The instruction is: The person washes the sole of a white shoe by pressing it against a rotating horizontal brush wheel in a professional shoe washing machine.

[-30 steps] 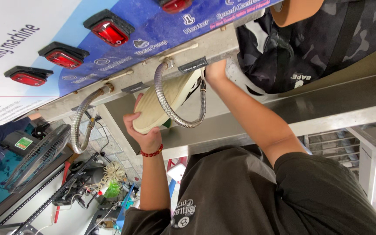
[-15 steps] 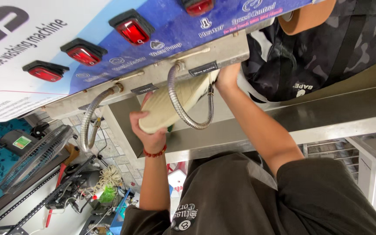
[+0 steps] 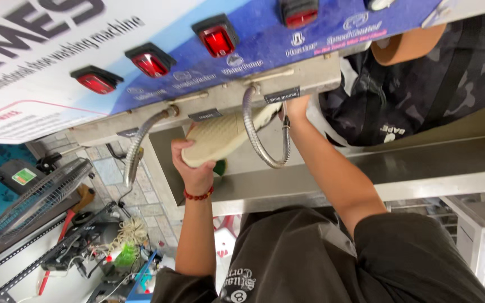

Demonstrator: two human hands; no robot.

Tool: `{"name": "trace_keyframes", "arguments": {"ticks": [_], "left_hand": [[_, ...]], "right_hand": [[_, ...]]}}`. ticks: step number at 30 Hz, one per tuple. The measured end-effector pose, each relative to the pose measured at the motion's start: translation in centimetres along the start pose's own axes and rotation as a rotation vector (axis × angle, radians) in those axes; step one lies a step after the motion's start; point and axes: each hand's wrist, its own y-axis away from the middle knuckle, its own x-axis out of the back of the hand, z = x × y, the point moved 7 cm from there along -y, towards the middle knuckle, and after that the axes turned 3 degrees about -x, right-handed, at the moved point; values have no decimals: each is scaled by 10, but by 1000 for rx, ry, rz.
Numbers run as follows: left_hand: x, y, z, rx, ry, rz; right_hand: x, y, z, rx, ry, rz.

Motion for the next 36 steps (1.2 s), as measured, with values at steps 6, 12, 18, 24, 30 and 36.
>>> {"name": "trace_keyframes", "arguments": {"ticks": [6,12,18,24,30,36], "left_hand": [[12,8,1,-40,-263,-7],[4,6,13,31,101,-9],[-1,7,16,5,137,-17],[-10,4,16,38,29,43],[-15,-1,3,9,-392,35],[-15,0,-14,-18,-294,-12]], "right_hand": [[16,-16,6,-75,486,73],[-9,7,-5,133,61,-59],[12,-2,-23,623,712,-213],[6,-17,-16,541,407,-268],[-7,-11,-30,41,-83,-188],[-17,1,-63,153,67,-178]]}}
